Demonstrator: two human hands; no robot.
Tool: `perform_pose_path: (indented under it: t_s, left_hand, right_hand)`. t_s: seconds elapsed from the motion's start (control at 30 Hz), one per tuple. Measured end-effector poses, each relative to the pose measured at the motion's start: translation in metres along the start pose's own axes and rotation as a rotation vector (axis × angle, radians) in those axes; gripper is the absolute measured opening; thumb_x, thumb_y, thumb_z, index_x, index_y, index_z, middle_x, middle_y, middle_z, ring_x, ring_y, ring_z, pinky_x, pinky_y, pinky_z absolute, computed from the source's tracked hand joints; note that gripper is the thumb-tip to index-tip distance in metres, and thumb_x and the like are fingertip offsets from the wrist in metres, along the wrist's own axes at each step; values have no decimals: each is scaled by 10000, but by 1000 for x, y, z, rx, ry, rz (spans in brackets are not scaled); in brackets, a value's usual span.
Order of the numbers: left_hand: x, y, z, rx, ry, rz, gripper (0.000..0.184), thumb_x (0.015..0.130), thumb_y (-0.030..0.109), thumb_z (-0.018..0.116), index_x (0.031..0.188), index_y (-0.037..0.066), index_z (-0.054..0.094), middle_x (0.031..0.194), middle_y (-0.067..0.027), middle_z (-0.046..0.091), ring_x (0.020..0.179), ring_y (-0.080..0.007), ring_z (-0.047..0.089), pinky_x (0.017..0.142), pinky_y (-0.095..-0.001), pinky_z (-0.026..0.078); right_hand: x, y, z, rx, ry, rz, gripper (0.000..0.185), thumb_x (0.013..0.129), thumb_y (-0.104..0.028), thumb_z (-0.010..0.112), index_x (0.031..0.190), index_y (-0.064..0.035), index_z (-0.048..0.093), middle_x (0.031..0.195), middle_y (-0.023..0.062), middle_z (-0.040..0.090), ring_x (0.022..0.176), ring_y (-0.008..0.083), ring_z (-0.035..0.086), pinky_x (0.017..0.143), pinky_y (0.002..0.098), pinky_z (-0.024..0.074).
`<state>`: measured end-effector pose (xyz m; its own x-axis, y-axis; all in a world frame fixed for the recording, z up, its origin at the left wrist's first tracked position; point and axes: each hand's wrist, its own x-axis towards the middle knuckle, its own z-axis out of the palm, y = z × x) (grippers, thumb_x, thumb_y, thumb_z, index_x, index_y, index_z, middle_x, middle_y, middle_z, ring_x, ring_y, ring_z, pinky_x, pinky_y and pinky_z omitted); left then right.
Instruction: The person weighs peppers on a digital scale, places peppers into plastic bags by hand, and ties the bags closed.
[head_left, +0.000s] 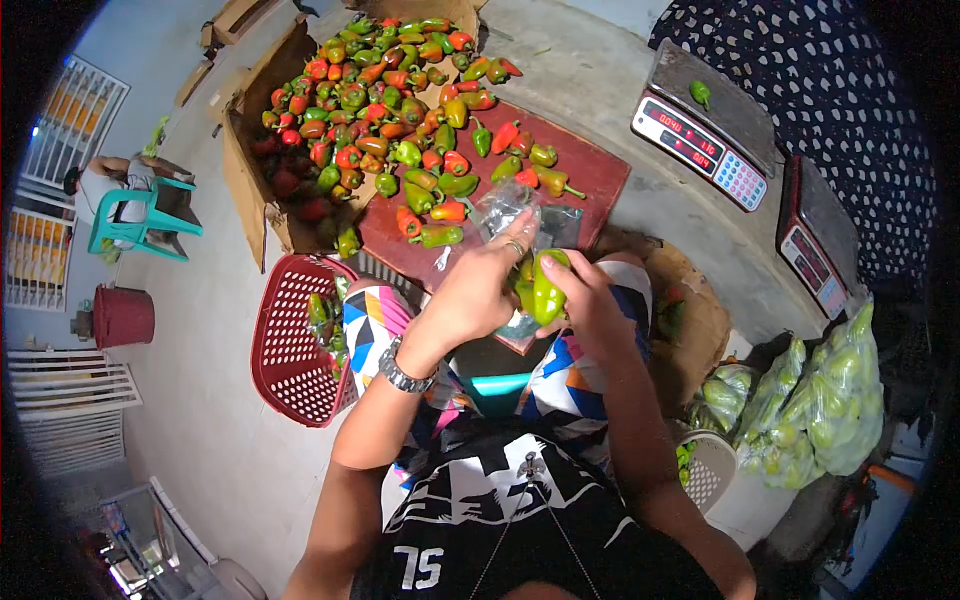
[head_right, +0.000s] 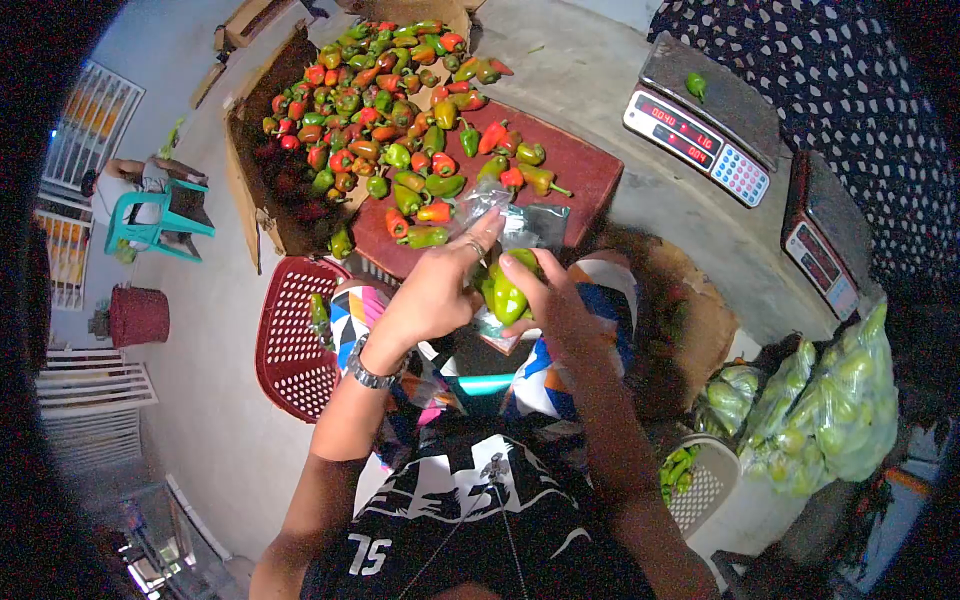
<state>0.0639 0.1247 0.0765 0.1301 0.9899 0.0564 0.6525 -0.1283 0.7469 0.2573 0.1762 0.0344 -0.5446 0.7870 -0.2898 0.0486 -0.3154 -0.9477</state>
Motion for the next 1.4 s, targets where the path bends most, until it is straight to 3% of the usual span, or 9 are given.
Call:
perform_pose_path:
  t_s: [0.2, 0.37, 0.47, 0.7, 0.8, 0.87, 1.07, 1.23, 1.4]
  left_hand:
    - [-9, -11, 9, -2, -38, -46, 887, 670, -87, 657, 1528, -24, 439, 1618, -248, 366, 1476, -365, 407, 1204, -403, 372]
    - [-10, -8, 13, -110, -33, -167, 892, 676, -90, 666, 1535, -20, 436, 1644, -219, 352, 1484, -345, 409, 1187, -385, 389]
    - [-8, -14, 13, -236, 16, -245, 893, 686, -116, 654, 1544, -10, 432, 1668, -189, 331, 1487, -295, 414, 1151, -351, 427]
    - [-12, -41, 18, -240, 263, -190, 854, 684, -76, 669, 1512, -24, 464, 1661, -176, 332, 1434, -341, 481, 1114, -367, 464]
    - [-5, -14, -3, -35, 224, -205, 833, 677, -82, 661, 1491, -28, 487, 1656, -171, 342, 1393, -363, 520, 1043, -388, 514]
    - [-2, -13, -13, -15, 162, -155, 881, 675, -105, 645, 1527, 25, 463, 1672, -164, 316, 1450, -344, 460, 1100, -352, 469]
    - [2, -6, -23, -57, 86, -97, 877, 678, -110, 635, 1520, 100, 515, 1678, -179, 300, 1432, -346, 489, 1044, -355, 509]
    - [-4, 6, -23, 33, 98, -88, 811, 703, -133, 600, 1472, 123, 589, 1674, -279, 237, 1261, -362, 643, 823, -343, 566]
    - [-3, -2, -14, 81, 159, -132, 770, 718, -121, 613, 1450, 118, 604, 1655, -298, 255, 1321, -399, 581, 925, -389, 560]
  right_hand:
    - [6, -13, 29, 34, 349, 160, 560, 997, -535, 614, 1189, -12, 557, 991, 136, 660, 756, 191, 698, 464, 313, 570]
    - [33, 38, 40, -97, 528, -314, 448, 970, -330, 744, 1191, 6, 547, 991, 149, 669, 907, 261, 660, 824, 409, 533]
    - [34, 57, 46, -219, 608, -462, 426, 977, -313, 735, 1197, -1, 548, 1009, 150, 669, 896, 243, 656, 816, 401, 536]
    - [38, 55, 25, 372, 491, -293, 284, 972, -198, 703, 1162, -22, 587, 1108, 101, 578, 1009, 211, 604, 829, 342, 533]
    - [39, 50, 5, 298, 297, -309, 383, 893, -167, 566, 1250, -32, 528, 1159, 162, 601, 860, 232, 607, 733, 347, 520]
    - [25, 13, -9, 524, -54, -107, 457, 852, -184, 561, 1272, -6, 527, 1167, 169, 610, 793, 214, 589, 687, 312, 507]
    - [18, -30, 12, 740, -461, 162, 555, 825, -202, 548, 1330, 27, 539, 1016, 140, 623, 697, 194, 579, 598, 285, 463]
    - [32, -8, 29, 962, -274, 141, 369, 933, -176, 536, 1280, -51, 556, 1056, 98, 639, 885, 230, 642, 772, 365, 514]
    - [39, -4, 42, 803, -170, 35, 385, 944, -111, 604, 1317, -45, 533, 1139, 112, 641, 998, 235, 662, 847, 394, 558]
